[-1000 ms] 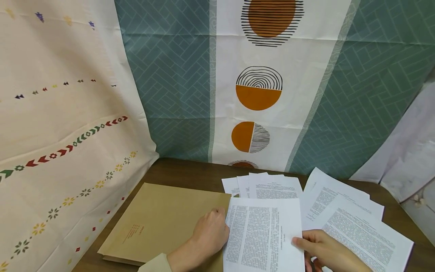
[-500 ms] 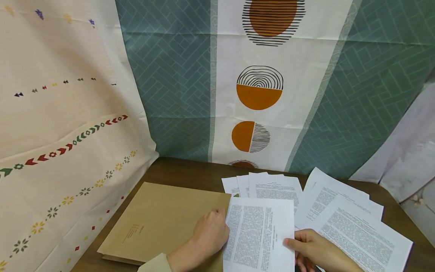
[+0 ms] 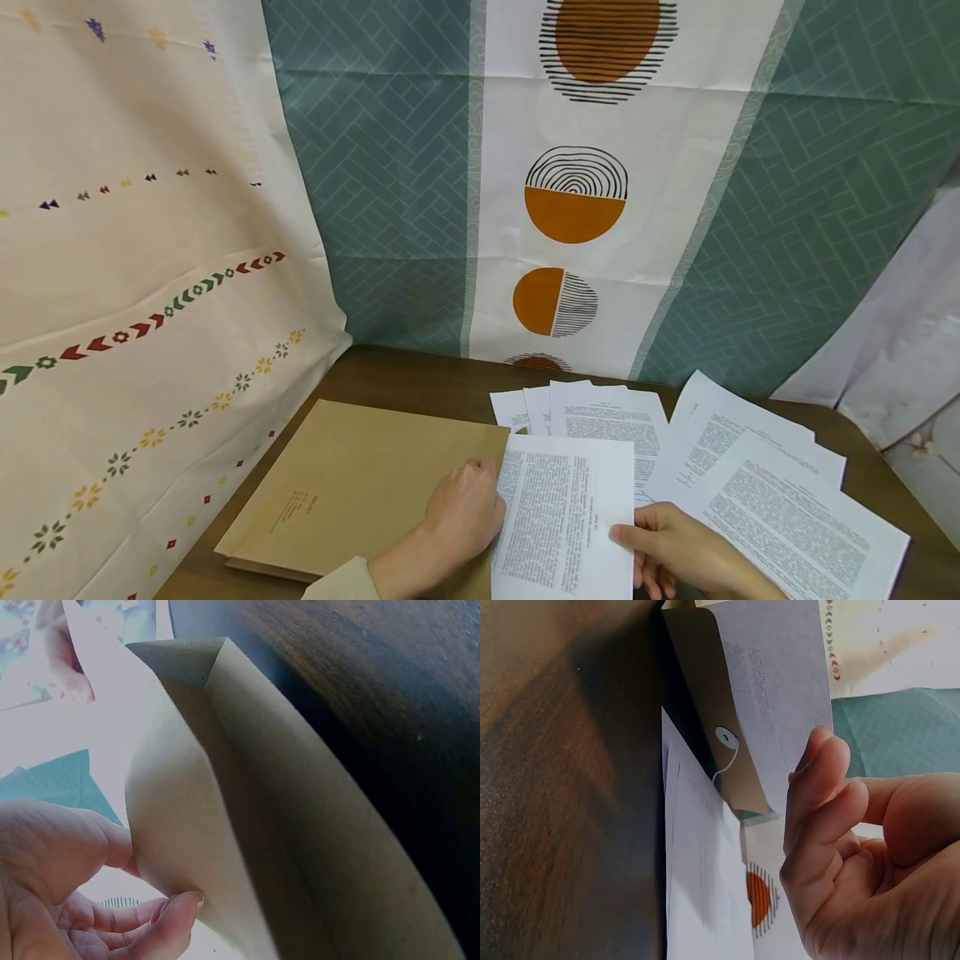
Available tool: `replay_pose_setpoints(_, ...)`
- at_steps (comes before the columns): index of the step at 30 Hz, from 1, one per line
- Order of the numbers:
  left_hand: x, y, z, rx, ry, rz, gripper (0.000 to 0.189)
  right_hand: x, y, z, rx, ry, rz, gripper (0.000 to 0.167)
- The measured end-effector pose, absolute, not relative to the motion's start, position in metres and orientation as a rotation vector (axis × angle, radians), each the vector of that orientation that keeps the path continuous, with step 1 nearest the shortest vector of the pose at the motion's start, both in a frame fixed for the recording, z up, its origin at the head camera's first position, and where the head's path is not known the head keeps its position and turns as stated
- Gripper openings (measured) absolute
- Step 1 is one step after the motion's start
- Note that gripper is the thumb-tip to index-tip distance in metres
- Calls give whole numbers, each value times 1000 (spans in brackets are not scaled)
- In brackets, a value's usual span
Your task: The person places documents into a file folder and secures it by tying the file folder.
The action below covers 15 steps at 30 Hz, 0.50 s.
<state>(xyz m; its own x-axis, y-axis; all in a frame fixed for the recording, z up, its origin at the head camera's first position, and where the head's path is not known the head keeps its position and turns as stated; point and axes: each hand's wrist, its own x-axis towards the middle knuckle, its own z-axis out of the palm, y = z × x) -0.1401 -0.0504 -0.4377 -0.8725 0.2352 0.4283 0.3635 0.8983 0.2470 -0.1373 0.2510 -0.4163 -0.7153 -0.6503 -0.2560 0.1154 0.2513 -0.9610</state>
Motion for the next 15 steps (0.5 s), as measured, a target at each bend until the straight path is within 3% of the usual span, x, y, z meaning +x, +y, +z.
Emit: replay_pose_setpoints(15,-141,-51,-437,-455,-2660,-432,15,-139,239,-418,-443,1901,-1533,28)
